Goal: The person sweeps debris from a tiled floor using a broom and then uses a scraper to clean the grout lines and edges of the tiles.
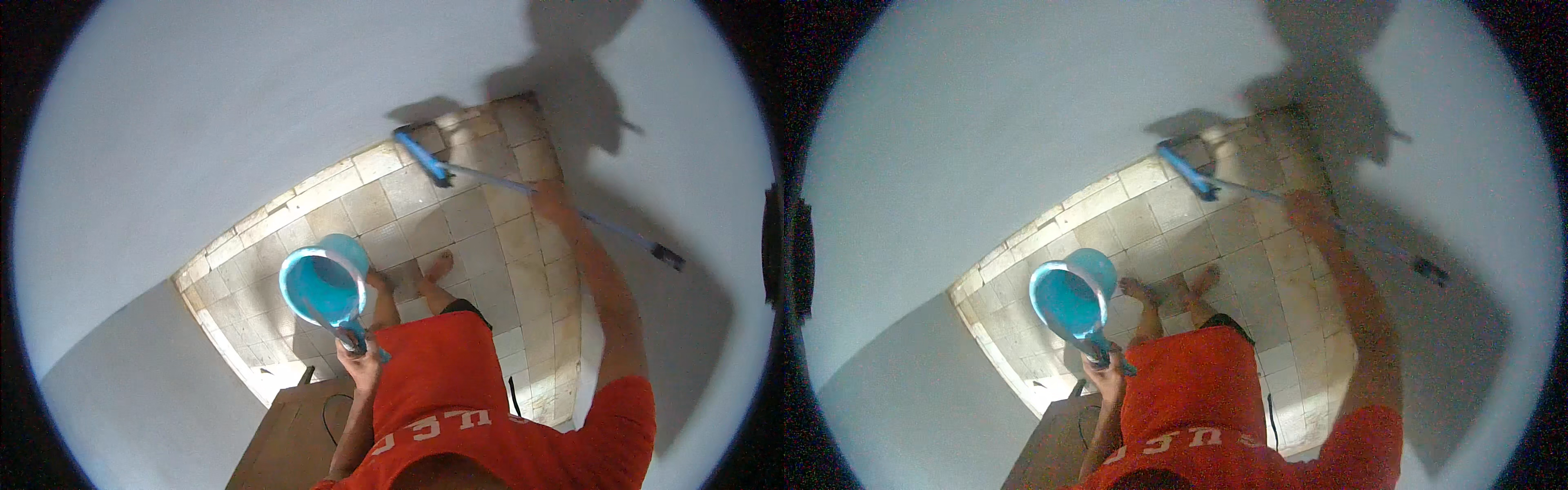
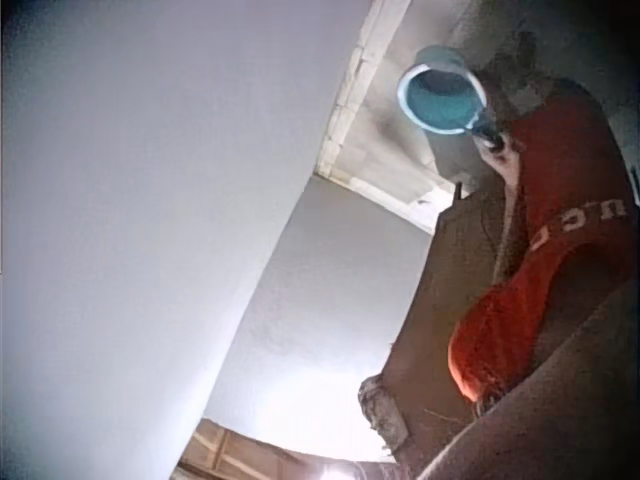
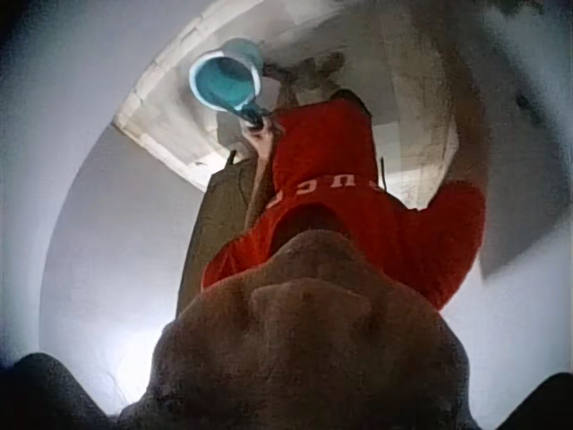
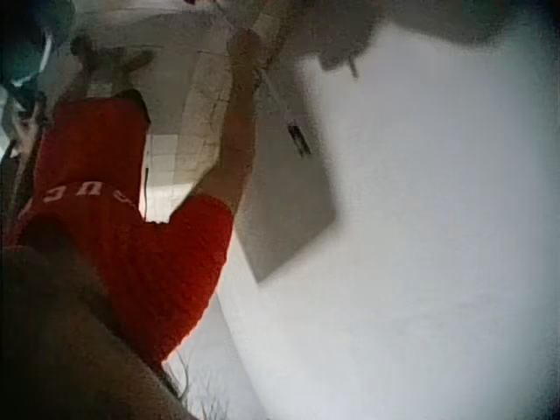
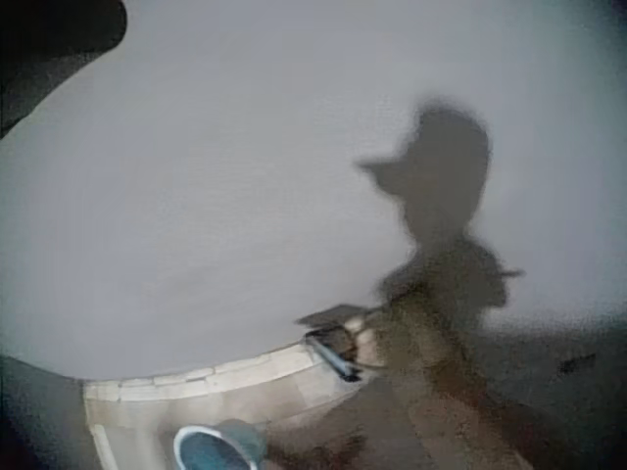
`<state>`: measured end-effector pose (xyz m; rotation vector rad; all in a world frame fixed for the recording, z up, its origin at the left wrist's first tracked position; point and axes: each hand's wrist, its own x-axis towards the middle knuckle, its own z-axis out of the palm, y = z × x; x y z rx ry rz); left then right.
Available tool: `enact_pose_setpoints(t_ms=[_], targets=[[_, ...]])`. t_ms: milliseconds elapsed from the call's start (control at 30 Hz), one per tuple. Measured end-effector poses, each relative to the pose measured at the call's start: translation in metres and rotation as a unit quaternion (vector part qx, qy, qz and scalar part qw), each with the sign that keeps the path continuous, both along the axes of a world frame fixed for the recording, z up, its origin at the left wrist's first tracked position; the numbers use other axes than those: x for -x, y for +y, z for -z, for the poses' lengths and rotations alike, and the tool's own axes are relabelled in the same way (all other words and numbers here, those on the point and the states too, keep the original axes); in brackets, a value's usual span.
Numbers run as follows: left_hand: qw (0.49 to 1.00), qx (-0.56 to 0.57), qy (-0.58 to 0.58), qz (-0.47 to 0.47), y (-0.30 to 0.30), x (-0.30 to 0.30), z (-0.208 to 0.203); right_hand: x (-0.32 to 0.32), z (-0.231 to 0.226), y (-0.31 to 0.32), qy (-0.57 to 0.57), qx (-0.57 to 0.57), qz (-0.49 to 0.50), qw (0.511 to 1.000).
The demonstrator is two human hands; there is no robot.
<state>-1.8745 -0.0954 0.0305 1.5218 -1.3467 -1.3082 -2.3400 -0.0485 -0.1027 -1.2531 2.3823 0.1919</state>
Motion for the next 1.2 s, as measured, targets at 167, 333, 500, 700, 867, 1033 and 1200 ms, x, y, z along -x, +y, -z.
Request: enact_pose_setpoints(t_ms=[167,333,500,700,867,1033,1200], targets=[[0.999,0.006,-0.027,-0.023,-0.008,-0.024,0.031,0.065,0.022,0.035,0.107,-0.034,0.092,0.989],[0.994,-0.022,-0.006,-0.107,-0.014,-0.049,0.064,0.036,0.116,-0.015,0.072,-0.055,0.108,0.99],[0.995,0.005,-0.047,-0.082,-0.011,-0.071,0.1,-0.095,0.173,-0.076,0.076,0.034,-0.062,0.995],[0.989,-0.02,-0.051,-0.138,-0.011,-0.099,0.142,-0.196,0.195,-0.146,0.061,0.118,-0.175,0.976],[0.986,-0.016,-0.046,-0.157,-0.014,-0.117,0.172,-0.299,0.226,-0.202,-0.053,0.193,-0.23,0.952],[0.979,0.064,-0.112,-0.161,-0.028,-0.126,0.199,-0.378,0.26,-0.254,-0.157,0.104,-0.299,0.935],[0.975,0.065,-0.087,-0.194,-0.031,-0.129,0.225,-0.31,0.291,-0.184,-0.127,0.081,-0.255,0.955]])
